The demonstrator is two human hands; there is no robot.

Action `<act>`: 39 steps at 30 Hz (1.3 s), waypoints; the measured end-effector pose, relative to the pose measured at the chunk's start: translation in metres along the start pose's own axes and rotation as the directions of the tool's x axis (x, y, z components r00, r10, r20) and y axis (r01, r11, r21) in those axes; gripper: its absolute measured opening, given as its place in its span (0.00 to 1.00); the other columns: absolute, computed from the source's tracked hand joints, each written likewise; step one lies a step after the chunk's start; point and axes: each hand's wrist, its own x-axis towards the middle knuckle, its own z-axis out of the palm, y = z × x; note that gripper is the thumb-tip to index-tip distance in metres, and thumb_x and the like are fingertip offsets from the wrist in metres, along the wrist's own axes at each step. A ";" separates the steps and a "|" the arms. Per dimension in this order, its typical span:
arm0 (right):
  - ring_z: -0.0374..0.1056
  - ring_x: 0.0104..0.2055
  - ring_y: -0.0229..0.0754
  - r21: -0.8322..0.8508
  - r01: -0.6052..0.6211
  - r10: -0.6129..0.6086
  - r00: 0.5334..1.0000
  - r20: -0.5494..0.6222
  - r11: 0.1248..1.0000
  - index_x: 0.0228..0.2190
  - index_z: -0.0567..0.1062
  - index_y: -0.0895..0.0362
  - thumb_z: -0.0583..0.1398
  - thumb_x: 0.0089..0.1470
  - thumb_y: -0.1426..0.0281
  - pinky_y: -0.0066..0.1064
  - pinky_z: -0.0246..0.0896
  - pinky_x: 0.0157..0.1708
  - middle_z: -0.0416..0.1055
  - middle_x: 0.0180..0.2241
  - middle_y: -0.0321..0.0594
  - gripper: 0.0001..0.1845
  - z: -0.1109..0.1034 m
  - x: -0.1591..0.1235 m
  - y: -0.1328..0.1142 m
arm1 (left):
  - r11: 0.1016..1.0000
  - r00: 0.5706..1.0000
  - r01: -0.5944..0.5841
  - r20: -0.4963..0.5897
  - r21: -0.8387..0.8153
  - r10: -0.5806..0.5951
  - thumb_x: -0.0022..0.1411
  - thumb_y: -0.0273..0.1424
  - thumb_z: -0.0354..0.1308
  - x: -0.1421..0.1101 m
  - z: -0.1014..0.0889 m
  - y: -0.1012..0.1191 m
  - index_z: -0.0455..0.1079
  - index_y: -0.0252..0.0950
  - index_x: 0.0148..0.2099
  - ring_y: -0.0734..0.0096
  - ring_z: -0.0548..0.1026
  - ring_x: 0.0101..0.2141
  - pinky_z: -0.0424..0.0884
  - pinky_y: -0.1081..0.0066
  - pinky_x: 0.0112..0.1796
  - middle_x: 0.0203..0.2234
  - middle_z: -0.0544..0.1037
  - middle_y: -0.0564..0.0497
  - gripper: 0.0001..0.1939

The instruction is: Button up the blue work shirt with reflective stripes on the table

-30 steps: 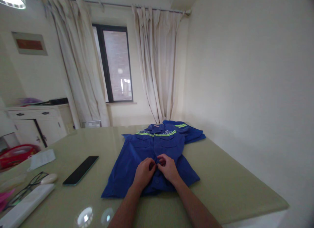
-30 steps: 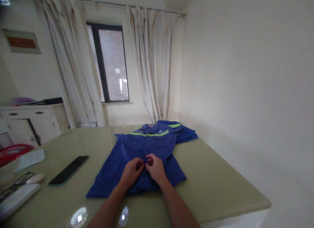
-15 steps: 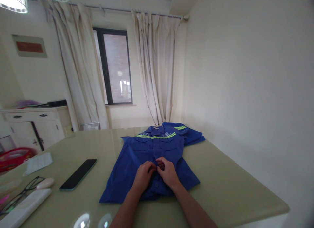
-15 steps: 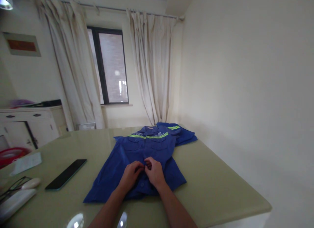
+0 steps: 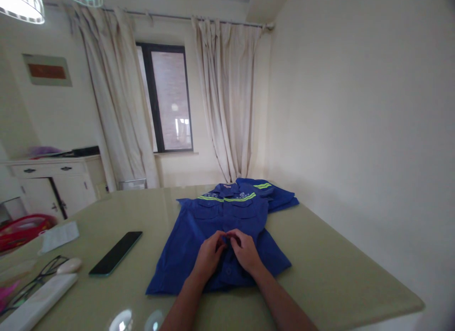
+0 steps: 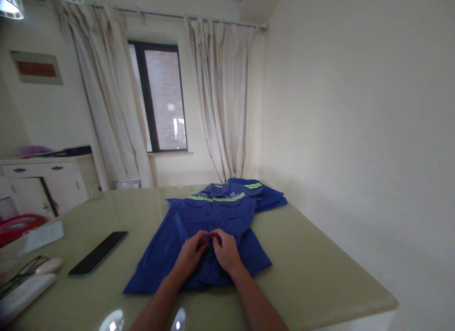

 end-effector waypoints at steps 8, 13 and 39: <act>0.76 0.41 0.44 0.028 0.034 -0.033 0.999 -0.022 0.999 0.43 0.79 0.54 0.54 0.58 0.74 0.34 0.68 0.45 0.80 0.38 0.40 0.16 0.001 -0.001 0.002 | 0.995 0.995 -0.098 0.036 0.016 0.097 0.64 0.25 0.50 0.000 -0.001 -0.001 0.74 0.43 0.49 0.64 0.75 0.42 0.68 0.67 0.45 0.41 0.78 0.49 0.16; 0.76 0.43 0.44 0.106 0.003 -0.002 1.000 -0.011 0.994 0.41 0.78 0.54 0.56 0.55 0.75 0.33 0.69 0.46 0.80 0.40 0.41 0.14 0.005 -0.001 0.005 | 0.999 0.999 -0.043 -0.026 0.032 0.044 0.62 0.25 0.51 0.000 0.001 0.000 0.73 0.40 0.38 0.65 0.76 0.37 0.68 0.69 0.41 0.34 0.78 0.50 0.10; 0.69 0.36 0.40 -0.252 0.043 -0.039 0.999 0.024 0.967 0.32 0.77 0.55 0.59 0.57 0.75 0.27 0.61 0.38 0.72 0.34 0.37 0.06 0.001 -0.004 -0.002 | 0.946 0.988 0.113 -0.063 -0.305 -0.138 0.58 0.34 0.59 0.006 0.005 -0.010 0.77 0.38 0.40 0.63 0.81 0.38 0.75 0.68 0.42 0.35 0.83 0.49 0.10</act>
